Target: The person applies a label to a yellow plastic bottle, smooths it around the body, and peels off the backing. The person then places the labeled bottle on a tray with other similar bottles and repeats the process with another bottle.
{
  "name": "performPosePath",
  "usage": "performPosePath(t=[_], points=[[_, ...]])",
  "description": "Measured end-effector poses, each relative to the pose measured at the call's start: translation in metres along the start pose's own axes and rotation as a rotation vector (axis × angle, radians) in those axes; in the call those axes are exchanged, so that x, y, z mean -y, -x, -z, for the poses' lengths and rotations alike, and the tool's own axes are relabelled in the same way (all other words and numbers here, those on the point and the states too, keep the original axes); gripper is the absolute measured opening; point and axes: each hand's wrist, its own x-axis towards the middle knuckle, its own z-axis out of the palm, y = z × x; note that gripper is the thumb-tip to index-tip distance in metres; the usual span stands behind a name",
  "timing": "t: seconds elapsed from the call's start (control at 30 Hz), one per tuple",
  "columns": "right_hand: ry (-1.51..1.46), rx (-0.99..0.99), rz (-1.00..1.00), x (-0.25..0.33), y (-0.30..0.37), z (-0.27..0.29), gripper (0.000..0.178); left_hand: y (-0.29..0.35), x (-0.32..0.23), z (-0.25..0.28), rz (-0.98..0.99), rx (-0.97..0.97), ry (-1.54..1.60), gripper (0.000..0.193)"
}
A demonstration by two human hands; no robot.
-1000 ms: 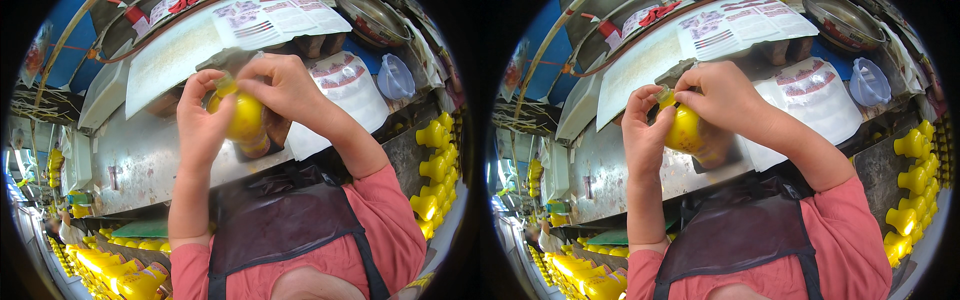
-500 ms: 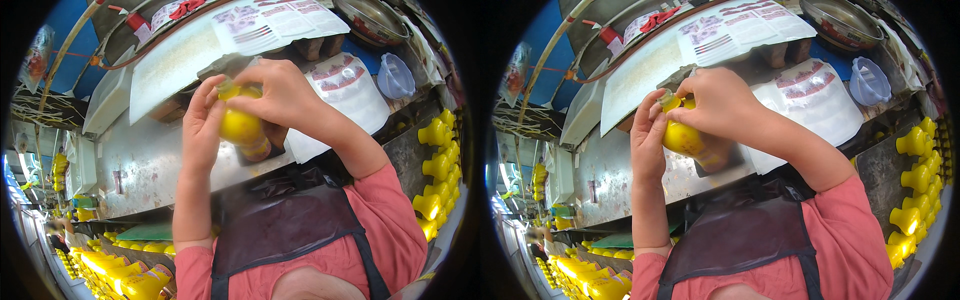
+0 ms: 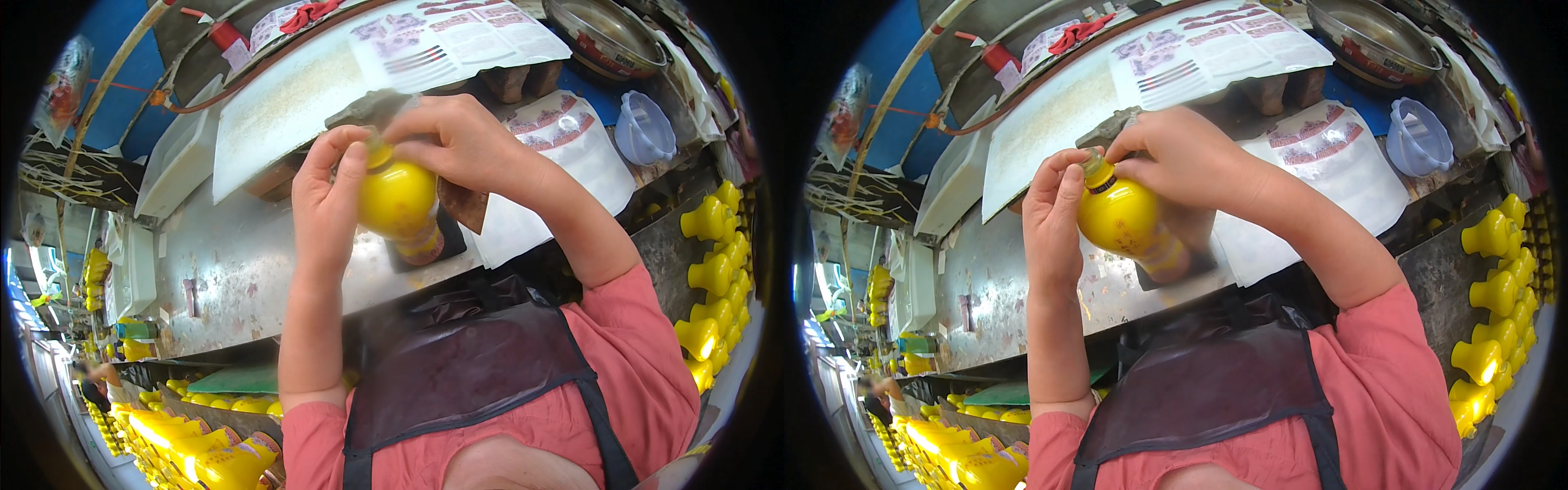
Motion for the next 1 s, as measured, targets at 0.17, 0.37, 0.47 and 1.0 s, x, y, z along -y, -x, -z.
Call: performPosePath(t=[0.17,0.37,0.47,1.0], points=[[-0.070,-0.244,0.061,0.019,0.022,-0.006,0.021,-0.007,-0.008,-0.003,-0.049,-0.041,-0.259,0.019],[-0.052,-0.230,0.214,0.024,0.042,-0.017,0.028,-0.003,-0.014,-0.005,-0.011,-0.058,-0.081,0.017],[-0.071,-0.228,0.099,0.021,0.045,-0.016,0.025,0.001,-0.014,-0.004,0.037,-0.055,0.064,0.016],[0.156,-0.094,0.267,0.031,0.058,-0.024,0.036,0.005,-0.011,-0.004,-0.009,-0.064,-0.046,0.014]])
